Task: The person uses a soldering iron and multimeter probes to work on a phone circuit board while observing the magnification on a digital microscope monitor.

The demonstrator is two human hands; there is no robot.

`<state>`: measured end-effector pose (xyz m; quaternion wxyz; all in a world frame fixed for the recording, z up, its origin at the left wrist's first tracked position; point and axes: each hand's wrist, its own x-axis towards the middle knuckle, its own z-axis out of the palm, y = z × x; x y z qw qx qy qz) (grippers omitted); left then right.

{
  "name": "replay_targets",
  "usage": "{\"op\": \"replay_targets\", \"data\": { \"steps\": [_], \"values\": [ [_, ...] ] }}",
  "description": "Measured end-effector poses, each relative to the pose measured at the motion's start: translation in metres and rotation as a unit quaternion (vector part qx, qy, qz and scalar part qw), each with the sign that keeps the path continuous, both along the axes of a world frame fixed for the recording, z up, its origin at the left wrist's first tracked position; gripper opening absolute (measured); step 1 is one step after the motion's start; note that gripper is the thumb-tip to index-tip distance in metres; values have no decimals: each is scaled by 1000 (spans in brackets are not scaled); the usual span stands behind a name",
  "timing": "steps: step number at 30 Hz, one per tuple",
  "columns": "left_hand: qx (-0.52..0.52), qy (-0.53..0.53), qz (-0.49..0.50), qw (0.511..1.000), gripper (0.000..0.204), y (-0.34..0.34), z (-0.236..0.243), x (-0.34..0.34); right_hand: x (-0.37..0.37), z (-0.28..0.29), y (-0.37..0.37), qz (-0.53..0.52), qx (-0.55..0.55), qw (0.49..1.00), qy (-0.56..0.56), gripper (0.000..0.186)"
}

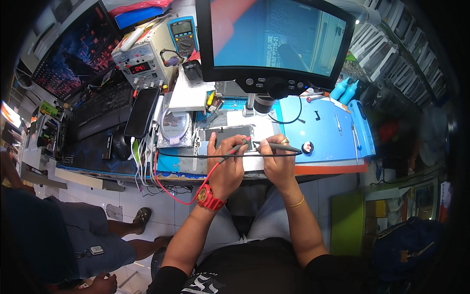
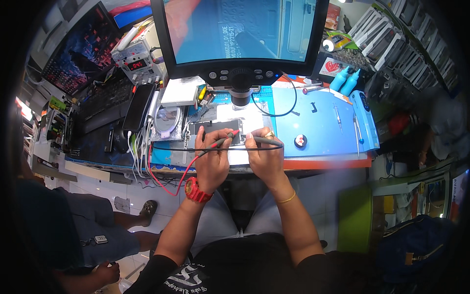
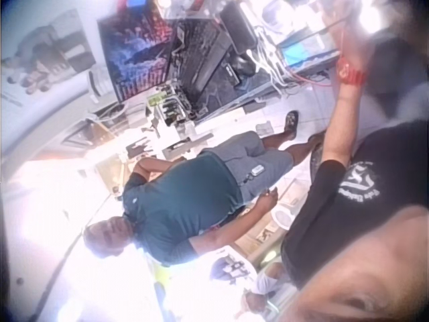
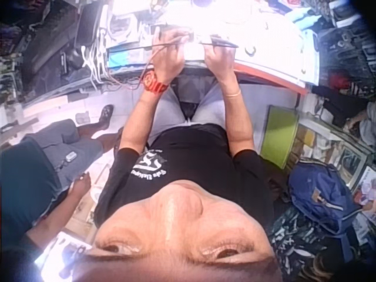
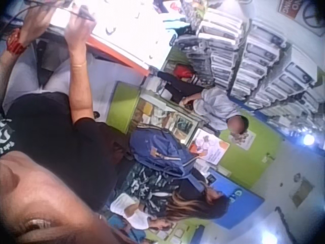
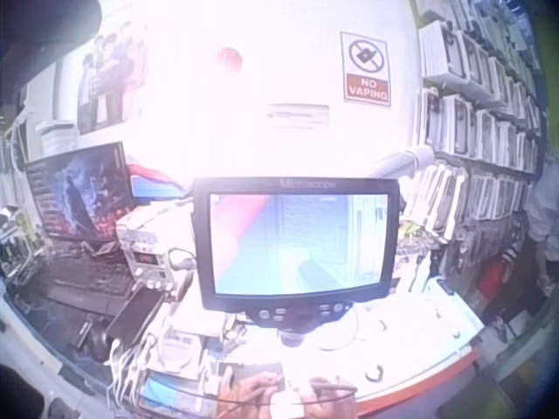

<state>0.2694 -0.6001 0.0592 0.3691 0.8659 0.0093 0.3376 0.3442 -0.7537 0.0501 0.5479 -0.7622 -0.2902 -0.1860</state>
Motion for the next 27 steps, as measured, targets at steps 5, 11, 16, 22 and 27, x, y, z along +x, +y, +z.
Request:
{"op": "replay_targets", "data": {
  "steps": [5, 11, 16, 22, 27],
  "values": [
    [-3, 2, -2, 1000, 8, 0, 1, 0, 0, -1, 0, -2, 0, 1000, 1, 10],
    [-10, 5, -3, 1000, 8, 0, 2, -1, 0, 1, 0, 2, 6, 1000, 2, 11],
    [-10, 9, -2, 1000, 10, -1, 2, -2, -1, -1, -1, 3, 5, 1000, 19, 12],
    [-4, 11, 0, 1000, 11, -1, 1, -1, -1, -2, -1, -4, 0, 1000, 20, 12],
    [-9, 8, -2, 1000, 12, 0, 2, -1, -1, -1, -1, -10, -6, 1000, 13, 13]
  ]
}}
